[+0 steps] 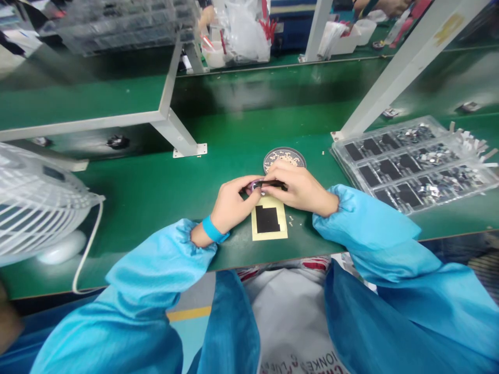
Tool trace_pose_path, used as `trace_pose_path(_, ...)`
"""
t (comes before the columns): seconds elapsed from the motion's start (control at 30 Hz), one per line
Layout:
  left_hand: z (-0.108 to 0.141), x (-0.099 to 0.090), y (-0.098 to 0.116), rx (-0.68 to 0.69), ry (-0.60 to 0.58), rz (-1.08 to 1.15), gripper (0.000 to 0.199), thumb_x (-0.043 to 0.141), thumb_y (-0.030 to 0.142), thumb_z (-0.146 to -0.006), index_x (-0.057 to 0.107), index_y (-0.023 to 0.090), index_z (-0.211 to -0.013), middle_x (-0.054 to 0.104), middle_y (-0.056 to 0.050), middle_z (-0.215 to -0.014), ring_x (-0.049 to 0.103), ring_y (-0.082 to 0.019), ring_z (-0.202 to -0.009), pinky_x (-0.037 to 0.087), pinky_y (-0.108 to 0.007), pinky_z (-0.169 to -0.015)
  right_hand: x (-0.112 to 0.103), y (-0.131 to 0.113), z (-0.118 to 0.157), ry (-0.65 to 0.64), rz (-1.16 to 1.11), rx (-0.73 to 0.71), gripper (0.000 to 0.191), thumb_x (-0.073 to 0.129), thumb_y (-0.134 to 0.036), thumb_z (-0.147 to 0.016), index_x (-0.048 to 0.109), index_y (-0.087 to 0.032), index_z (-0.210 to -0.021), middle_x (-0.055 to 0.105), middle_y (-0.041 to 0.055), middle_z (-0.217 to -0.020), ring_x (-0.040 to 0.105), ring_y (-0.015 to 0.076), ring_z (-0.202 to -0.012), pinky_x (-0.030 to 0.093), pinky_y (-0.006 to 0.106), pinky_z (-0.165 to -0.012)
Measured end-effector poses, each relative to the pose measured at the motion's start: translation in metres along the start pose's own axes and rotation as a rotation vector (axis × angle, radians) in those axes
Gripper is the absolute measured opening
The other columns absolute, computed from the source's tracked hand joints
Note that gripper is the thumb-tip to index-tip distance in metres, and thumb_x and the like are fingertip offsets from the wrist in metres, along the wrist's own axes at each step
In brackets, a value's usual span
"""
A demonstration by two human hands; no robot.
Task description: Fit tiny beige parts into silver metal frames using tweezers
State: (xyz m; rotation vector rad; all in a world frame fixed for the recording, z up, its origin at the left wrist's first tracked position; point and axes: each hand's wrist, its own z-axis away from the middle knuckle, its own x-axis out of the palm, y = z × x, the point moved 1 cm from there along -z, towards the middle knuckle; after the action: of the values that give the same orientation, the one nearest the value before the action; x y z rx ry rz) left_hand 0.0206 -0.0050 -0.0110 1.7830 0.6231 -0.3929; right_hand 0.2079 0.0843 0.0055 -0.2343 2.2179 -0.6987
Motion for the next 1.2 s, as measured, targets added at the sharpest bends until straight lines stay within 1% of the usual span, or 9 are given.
trace_pose_path(0.1,-0.002,-0.001,0.001,-0.057,-0.017,0.019,0.025,0.064,0.025,-0.09,0.078,0.021,-0.111,0.079,-0.001,-0.1,0.067,-0.015,-0.08,0.052,-0.026,-0.072,-0.01,0.011,0.0,0.066,0.012,0.082,0.01,0.064,-0.029,-0.098,0.067,-0.02,-0.1,0.067,0.0072,-0.099,0.063,0.0209,-0.09,0.052,0.036,-0.08)
trace_pose_path(0.3,-0.004,-0.001,-0.004,-0.152,0.001,0.097,0.026,0.066,0.027,-0.09,0.073,0.02,-0.114,0.078,-0.004,-0.096,0.067,-0.015,-0.076,0.05,-0.027,-0.067,-0.036,0.032,0.004,0.123,0.343,0.412,0.019,0.061,-0.032,-0.097,0.074,-0.019,-0.097,0.068,0.0087,-0.093,0.063,0.025,-0.087,0.05,0.041,-0.079)
trace_pose_path(0.43,-0.023,-0.008,-0.027,-0.199,0.023,0.163,0.027,0.068,0.026,-0.089,0.065,0.017,-0.114,0.074,-0.002,-0.075,0.068,-0.015,-0.069,0.051,-0.027,-0.066,-0.035,0.023,0.003,0.198,0.286,0.386,0.018,0.063,-0.033,-0.096,0.075,-0.02,-0.098,0.071,0.0079,-0.095,0.066,0.0251,-0.09,0.052,0.04,-0.077)
trace_pose_path(0.53,-0.055,-0.021,-0.055,-0.243,0.12,0.257,0.028,0.068,0.029,-0.091,0.061,0.017,-0.115,0.073,-0.003,-0.076,0.07,-0.015,-0.069,0.052,-0.026,-0.063,-0.023,0.012,0.004,0.167,0.223,0.338,0.017,0.064,-0.03,-0.095,0.076,-0.022,-0.104,0.073,0.0078,-0.104,0.068,0.026,-0.097,0.054,0.041,-0.083)
trace_pose_path(0.63,-0.083,-0.036,-0.083,-0.301,0.27,0.228,0.061,0.071,0.035,-0.09,0.043,0.019,-0.142,0.074,-0.003,-0.086,0.066,-0.013,-0.061,0.052,-0.026,-0.06,-0.01,0.007,0.005,0.112,0.174,0.308,0.019,0.065,-0.03,-0.095,0.077,-0.024,-0.108,0.075,0.0066,-0.111,0.069,0.0261,-0.103,0.055,0.042,-0.09)
trace_pose_path(0.77,-0.085,-0.048,-0.105,-0.311,0.268,0.165,0.081,0.072,0.025,-0.086,0.028,0.022,-0.154,0.072,-0.004,-0.098,0.064,-0.011,-0.058,0.053,-0.026,-0.06,-0.006,0.009,0.006,0.141,0.141,0.293,0.018,0.067,-0.029,-0.094,0.077,-0.024,-0.107,0.076,0.0055,-0.11,0.071,0.0253,-0.102,0.057,0.041,-0.091)
trace_pose_path(0.93,-0.06,-0.049,-0.091,-0.134,0.109,-0.071,0.054,0.065,0.022,-0.086,0.054,0.019,-0.138,0.07,-0.002,-0.091,0.062,-0.013,-0.068,0.052,-0.029,-0.072,-0.013,0.008,0.004,0.283,0.128,0.271,0.013,0.068,-0.026,-0.093,0.077,-0.022,-0.102,0.077,0.0062,-0.103,0.071,0.0235,-0.095,0.058,0.039,-0.086)
trace_pose_path(1.07,-0.051,-0.044,-0.07,0.034,-0.031,-0.345,0.031,0.064,0.029,-0.09,0.072,0.022,-0.119,0.068,-0.003,-0.095,0.059,-0.015,-0.075,0.05,-0.032,-0.075,-0.009,0.003,0.004,0.257,0.106,0.258,0.013,0.068,-0.026,-0.093,0.077,-0.023,-0.102,0.077,0.0051,-0.104,0.072,0.0232,-0.097,0.058,0.039,-0.088)
trace_pose_path(1.2,-0.05,-0.043,-0.064,0.073,-0.092,-0.391,0.031,0.063,0.031,-0.091,0.075,0.023,-0.119,0.067,-0.004,-0.098,0.06,-0.017,-0.078,0.051,-0.033,-0.077,-0.002,0.002,0.006,0.216,0.07,0.258,0.011,0.069,-0.027,-0.092,0.076,-0.024,-0.1,0.078,0.004,-0.103,0.071,0.0235,-0.096,0.057,0.041,-0.09)
